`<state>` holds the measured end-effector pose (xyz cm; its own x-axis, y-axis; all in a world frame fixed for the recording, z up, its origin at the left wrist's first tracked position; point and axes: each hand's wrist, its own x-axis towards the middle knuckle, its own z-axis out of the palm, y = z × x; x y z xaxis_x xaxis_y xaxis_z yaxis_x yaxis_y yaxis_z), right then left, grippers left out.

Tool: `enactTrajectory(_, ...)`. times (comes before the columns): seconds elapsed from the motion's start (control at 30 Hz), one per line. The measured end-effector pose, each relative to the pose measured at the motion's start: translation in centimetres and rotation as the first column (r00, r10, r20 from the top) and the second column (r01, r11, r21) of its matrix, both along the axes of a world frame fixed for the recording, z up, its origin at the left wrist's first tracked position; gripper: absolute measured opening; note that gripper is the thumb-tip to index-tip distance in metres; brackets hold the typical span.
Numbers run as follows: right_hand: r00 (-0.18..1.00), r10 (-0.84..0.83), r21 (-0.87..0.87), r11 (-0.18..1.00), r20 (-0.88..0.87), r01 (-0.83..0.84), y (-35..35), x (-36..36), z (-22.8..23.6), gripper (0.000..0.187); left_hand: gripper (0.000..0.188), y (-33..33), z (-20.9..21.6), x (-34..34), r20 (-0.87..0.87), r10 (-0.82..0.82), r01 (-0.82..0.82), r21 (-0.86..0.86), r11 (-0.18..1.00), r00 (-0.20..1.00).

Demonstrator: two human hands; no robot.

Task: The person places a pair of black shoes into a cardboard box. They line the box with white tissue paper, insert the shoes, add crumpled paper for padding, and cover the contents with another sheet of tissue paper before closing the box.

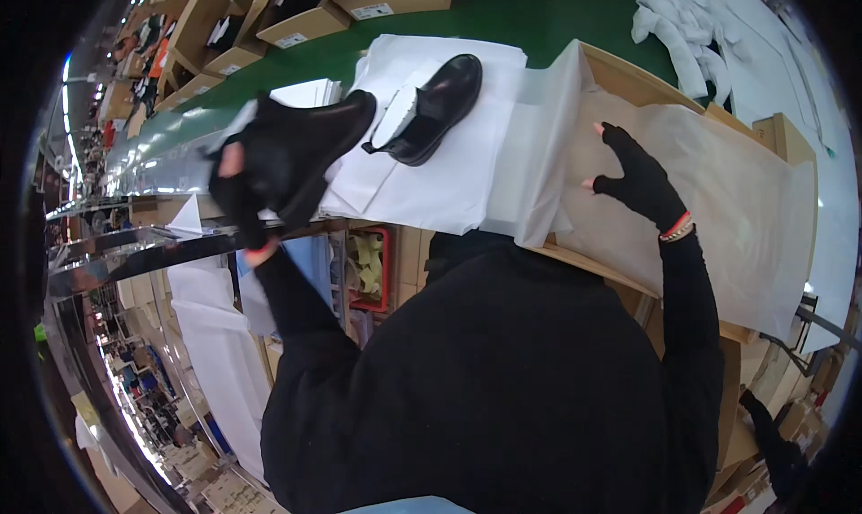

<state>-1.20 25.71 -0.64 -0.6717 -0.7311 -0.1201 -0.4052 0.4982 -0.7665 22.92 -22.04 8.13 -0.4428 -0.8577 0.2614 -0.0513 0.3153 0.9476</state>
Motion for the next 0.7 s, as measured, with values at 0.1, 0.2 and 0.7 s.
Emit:
enactTrajectory(0.1, 0.988, 0.019, -0.137, 0.991, 0.15, 0.002, -1.4, 1.1, 5.1, 0.073, 0.03, 6.7, 4.7, 0.8, -0.236, -0.104, 0.151, 0.189, 0.97, 0.966)
enactTrajectory(0.2, 0.947, 0.24, -0.375, 0.915, 0.214, -0.147, -4.2, 2.1, 9.2, 0.08, 0.04, 9.7, 5.2, 0.5, -0.355, -0.171, 0.323, 0.432, 0.842, 0.919)
enactTrajectory(0.7, 0.26, -0.026, -0.192, 0.607, 0.965, 0.771, 2.8, 2.4, 3.1, 0.059, 0.066, 23.0, -7.1, -11.3, 0.379, -0.837, 0.858, 0.172, 0.483, 0.395)
